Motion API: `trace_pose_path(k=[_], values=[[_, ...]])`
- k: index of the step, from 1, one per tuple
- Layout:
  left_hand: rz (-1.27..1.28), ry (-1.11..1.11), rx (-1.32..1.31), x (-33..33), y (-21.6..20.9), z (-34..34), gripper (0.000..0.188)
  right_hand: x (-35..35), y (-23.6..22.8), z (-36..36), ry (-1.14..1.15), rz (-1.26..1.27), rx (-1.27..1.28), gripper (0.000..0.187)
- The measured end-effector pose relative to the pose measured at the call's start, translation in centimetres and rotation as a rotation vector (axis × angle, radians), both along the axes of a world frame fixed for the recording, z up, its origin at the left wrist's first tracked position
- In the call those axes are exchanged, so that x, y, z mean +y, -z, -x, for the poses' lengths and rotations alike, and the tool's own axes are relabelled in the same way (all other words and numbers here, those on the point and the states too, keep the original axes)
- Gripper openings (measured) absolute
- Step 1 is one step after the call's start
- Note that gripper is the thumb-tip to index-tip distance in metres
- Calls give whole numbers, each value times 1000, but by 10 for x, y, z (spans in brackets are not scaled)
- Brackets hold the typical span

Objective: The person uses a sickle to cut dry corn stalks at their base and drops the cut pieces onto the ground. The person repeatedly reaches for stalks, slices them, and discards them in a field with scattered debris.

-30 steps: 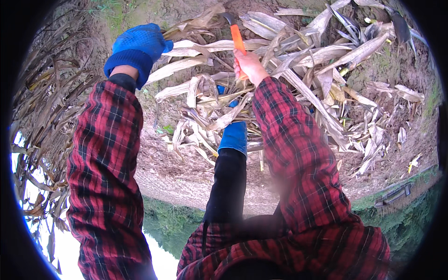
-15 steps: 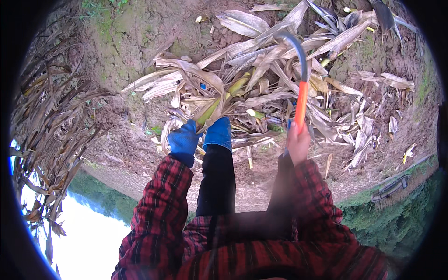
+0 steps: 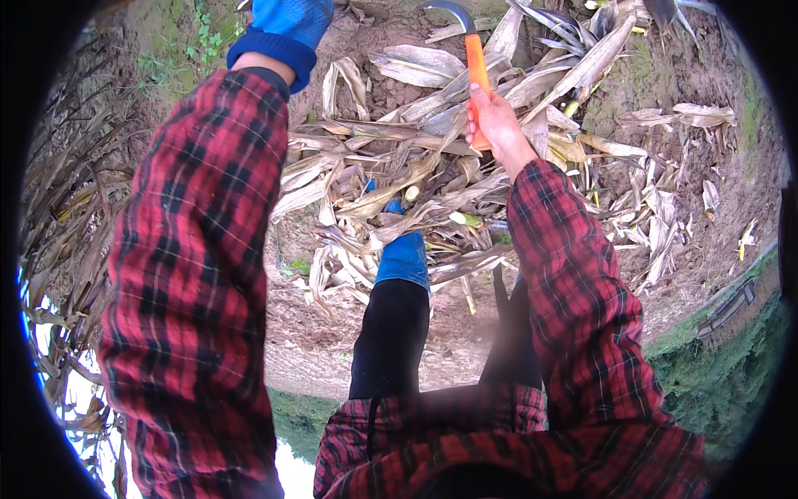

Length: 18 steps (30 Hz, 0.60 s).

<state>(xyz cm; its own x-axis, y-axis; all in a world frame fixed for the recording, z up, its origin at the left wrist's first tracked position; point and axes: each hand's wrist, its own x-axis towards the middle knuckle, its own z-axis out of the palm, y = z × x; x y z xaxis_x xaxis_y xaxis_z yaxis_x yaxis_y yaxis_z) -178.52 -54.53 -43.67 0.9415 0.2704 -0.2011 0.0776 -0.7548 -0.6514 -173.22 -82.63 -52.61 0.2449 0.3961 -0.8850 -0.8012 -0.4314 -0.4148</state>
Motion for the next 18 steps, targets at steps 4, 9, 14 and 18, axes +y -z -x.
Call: trace_pose_path(k=[4, 9, 14, 18], values=[[-33, 11, -67, -6, -1, 16, 12, 50, 36, 5, -81, -64, 109, 31], [-30, -54, -46, -12, -8, 12, 12, 67, 63, 8, -86, -44, 127, 34], [516, -769, 186, 12, -13, 116, 49, 25, 1, 39, 51, -125, 193, 35], [475, -1363, 426, -97, -38, 321, 48, -227, -119, 27, 243, 405, 219, 30]])
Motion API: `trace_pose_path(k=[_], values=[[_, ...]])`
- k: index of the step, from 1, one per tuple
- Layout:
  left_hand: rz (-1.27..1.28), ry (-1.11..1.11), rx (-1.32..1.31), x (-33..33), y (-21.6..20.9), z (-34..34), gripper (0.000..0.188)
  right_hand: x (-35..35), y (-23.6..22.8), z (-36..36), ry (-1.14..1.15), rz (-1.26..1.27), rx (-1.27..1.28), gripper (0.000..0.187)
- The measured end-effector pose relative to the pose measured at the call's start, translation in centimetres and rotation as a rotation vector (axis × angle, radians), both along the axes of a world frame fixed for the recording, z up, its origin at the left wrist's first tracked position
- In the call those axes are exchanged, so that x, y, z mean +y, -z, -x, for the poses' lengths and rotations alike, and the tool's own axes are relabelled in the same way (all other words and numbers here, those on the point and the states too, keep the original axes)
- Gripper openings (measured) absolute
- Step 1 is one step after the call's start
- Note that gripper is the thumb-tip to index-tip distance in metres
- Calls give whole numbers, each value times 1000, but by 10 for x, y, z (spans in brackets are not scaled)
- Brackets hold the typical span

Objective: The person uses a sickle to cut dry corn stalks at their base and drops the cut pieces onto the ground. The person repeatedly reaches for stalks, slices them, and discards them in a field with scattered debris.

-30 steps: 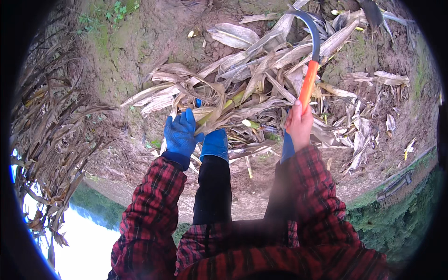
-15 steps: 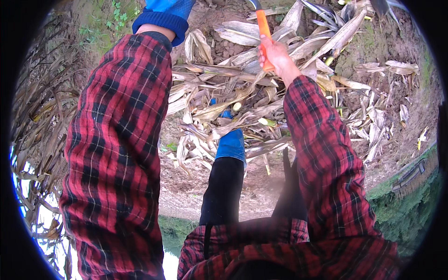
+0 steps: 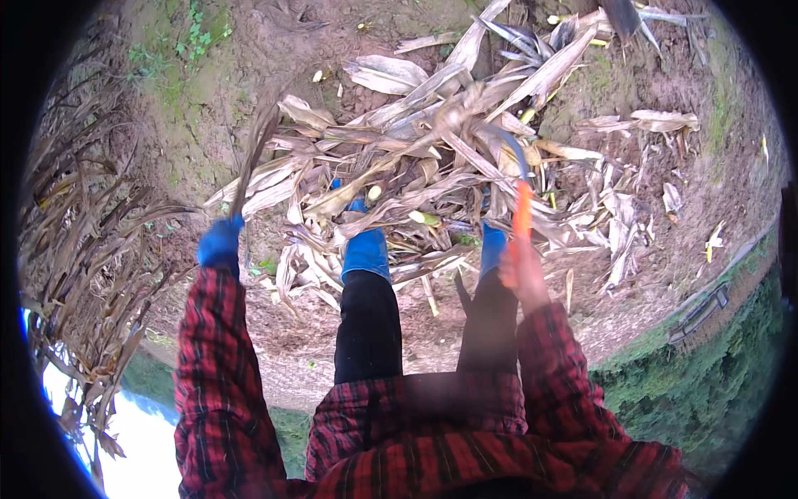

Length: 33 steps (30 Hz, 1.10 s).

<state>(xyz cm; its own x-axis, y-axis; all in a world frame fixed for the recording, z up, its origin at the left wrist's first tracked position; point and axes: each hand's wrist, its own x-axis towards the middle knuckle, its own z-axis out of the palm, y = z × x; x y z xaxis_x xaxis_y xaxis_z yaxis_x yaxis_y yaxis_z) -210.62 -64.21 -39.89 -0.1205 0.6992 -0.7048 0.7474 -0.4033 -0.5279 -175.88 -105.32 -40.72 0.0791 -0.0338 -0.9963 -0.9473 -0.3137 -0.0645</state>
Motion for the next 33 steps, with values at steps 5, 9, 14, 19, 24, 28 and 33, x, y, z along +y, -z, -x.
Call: trace_pose_path(k=[5, 9, 14, 19, 24, 28, 33], values=[[307, -735, 347, -252, -133, 241, 51, -389, -58, -84, -122, 616, -133, 45], [168, -965, 200, -272, -180, 138, 54, -362, -110, -90, -388, 861, -211, 57], [250, -484, -140, -190, -168, 66, 56, -170, -134, -55, -108, 321, -204, 27], [-44, 88, -447, -105, -199, 67, 63, 8, -219, 10, -287, -31, -242, 32], [83, -175, -437, -41, -254, 106, 58, 94, -281, 34, -448, -133, -366, 31], [172, -341, -436, -31, -272, 133, 61, 136, -308, 33, -627, -68, -486, 27], [221, -367, -502, -19, -271, 138, 62, 204, -339, 22, -730, -56, -618, 23]])
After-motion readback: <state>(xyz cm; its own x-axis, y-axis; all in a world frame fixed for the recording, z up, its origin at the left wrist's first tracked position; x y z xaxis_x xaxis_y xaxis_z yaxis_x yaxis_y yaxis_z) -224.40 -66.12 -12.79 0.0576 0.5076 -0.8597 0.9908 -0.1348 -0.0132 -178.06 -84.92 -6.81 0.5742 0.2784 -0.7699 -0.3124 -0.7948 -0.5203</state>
